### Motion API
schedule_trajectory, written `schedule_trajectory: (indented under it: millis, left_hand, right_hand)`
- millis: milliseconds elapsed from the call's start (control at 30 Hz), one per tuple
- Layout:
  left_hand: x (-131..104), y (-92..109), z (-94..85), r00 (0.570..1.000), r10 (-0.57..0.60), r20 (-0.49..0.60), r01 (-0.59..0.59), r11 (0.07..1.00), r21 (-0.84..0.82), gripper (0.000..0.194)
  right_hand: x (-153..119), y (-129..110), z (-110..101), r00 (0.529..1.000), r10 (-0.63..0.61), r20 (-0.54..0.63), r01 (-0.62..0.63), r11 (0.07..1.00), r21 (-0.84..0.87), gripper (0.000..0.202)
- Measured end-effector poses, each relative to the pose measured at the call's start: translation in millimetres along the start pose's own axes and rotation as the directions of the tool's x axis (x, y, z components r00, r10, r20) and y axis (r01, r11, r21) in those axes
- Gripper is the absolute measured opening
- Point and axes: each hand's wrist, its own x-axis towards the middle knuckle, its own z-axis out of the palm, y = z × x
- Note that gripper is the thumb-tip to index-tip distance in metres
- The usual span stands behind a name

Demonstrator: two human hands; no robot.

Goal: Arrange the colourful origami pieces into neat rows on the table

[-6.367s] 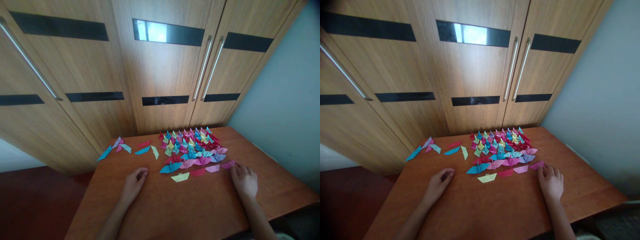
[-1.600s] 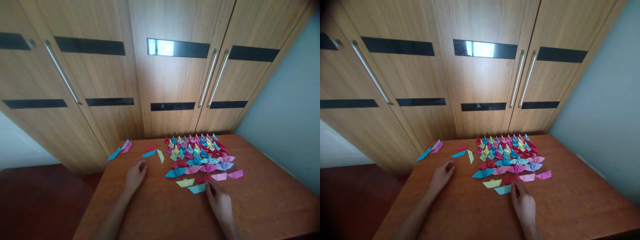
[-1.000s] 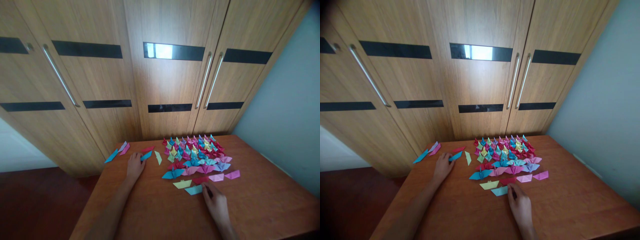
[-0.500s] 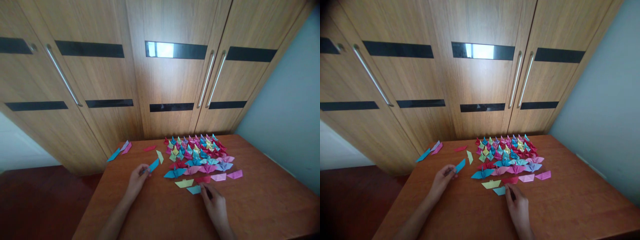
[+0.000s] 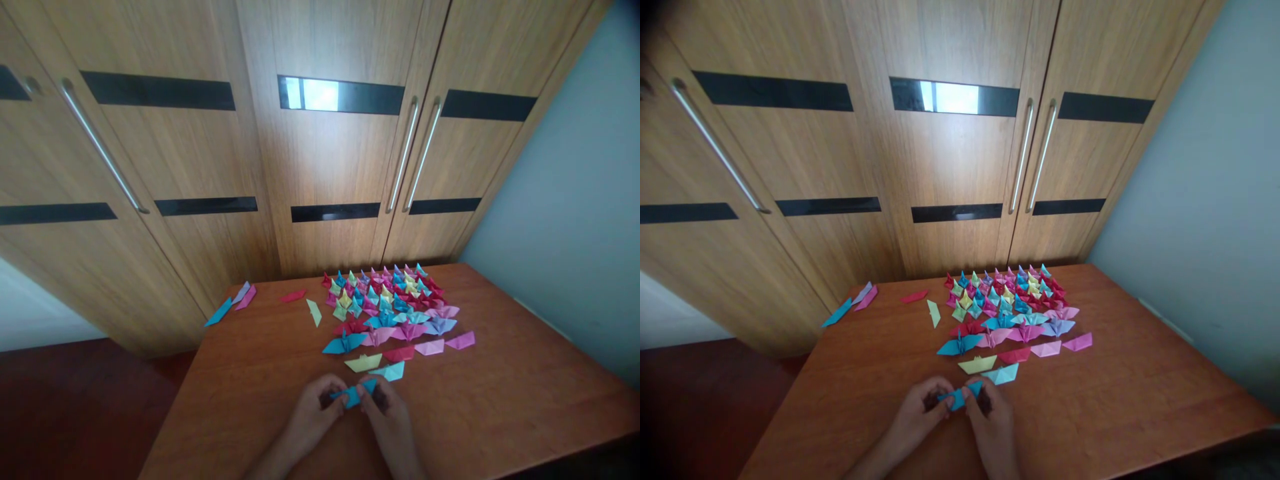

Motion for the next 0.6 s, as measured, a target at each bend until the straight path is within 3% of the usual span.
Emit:
schedule_trajectory:
  millis: [200,433,500,600]
  left_hand:
    - [0.9,-2.3,-1.6,0.999,-0.049,0.017,0.049,0.999,0.016,0.015]
    - [7.2,-3.4,-23.9,0.992,-0.027,-0.121,0.044,0.990,0.137,0.019]
    - [8.9,-5.4,-28.5,0.988,-0.023,-0.151,0.046,0.987,0.154,0.021]
    - [9.7,-6.8,-31.2,0.986,-0.019,-0.165,0.046,0.985,0.165,0.021]
  right_hand:
    - [-0.8,13.0,-29.4,0.992,0.063,-0.105,-0.068,0.997,-0.040,0.037]
    - [34.2,35.2,-121.2,0.949,0.003,-0.314,-0.102,0.949,-0.298,0.050]
    - [42.3,40.4,-139.9,0.939,0.028,-0.344,-0.180,0.890,-0.418,0.052]
    - [47.3,43.0,-149.9,0.917,0.112,-0.383,-0.346,0.702,-0.622,0.049]
